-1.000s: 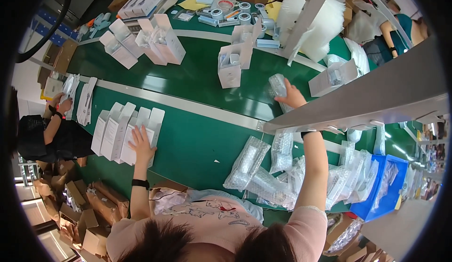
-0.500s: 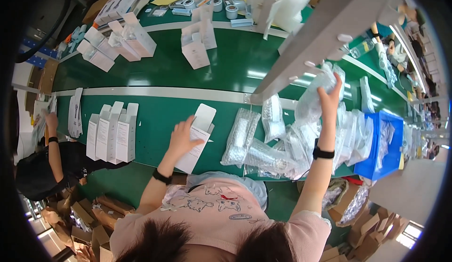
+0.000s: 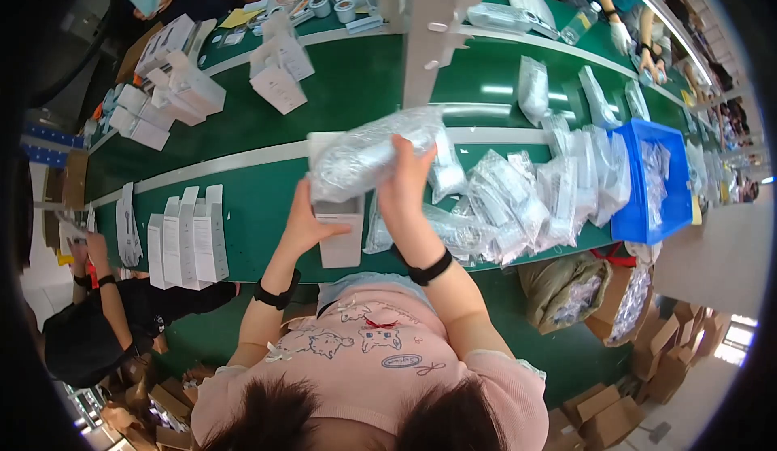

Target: The person packages items by hand by picking up a box, inserting a small component, and then placing a bubble-wrapped object inside. They set the box aside and repeat the process, occasionally reaching into a blue bin to retrieve more components.

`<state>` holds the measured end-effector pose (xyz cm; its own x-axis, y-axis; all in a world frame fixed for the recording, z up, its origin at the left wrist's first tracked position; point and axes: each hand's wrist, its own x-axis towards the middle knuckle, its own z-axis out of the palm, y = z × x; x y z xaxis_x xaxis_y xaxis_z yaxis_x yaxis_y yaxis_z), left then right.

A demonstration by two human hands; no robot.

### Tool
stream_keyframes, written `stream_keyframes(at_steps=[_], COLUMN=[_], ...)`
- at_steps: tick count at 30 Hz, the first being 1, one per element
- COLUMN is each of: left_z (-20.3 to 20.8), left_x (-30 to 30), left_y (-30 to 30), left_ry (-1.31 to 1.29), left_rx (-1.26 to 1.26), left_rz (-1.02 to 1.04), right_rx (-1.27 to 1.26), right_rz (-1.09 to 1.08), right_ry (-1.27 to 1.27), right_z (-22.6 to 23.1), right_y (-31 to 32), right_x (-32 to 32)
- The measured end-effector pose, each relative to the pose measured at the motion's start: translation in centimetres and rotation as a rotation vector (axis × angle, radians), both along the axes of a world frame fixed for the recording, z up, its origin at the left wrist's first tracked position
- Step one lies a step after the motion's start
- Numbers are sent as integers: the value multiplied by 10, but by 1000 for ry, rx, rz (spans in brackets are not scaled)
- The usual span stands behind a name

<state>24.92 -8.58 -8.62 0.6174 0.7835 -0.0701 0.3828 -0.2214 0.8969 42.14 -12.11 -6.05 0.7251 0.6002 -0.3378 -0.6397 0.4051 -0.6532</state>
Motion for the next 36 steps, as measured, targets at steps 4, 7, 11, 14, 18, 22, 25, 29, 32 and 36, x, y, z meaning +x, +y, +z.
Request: stream_keyframes(at_steps=[4, 7, 11, 14, 18, 22, 25, 29, 32, 36], left_z=[-7, -21, -33, -46, -99, -71, -36, -15, -11, 9], left_x=[13, 22, 35, 35, 5, 10, 22, 25, 28, 41], left_y=[-18, -23, -19, -6, -12, -15, -13, -10, -7, -8], left_ry=[33, -57, -298, -355, -397, -301, -389, 46, 16, 53], left_rx=[227, 311, 278, 278, 278, 153, 316, 545, 448, 333], left_rz=[119, 162, 159, 129, 264, 229, 191, 128, 176, 209], right_rx=[-113, -224, -320, -233, -1162, -1575, -1477, -1287, -1004, -811], right_rz=[-147, -146, 216, 276, 116, 489, 674, 688, 459, 505], right_ry=[-308, -798, -1653, -1680, -1769, -1582, -1477, -1433, -1619, -1309], right_z=[-5, -1, 29, 9, -59, -120, -126, -116, -106, -76], right_y=[3, -12, -38, -53, -89, -130, -125, -130, -140, -144], right_x=[-2, -5, 1, 47, 207, 296, 310, 312, 305, 295])
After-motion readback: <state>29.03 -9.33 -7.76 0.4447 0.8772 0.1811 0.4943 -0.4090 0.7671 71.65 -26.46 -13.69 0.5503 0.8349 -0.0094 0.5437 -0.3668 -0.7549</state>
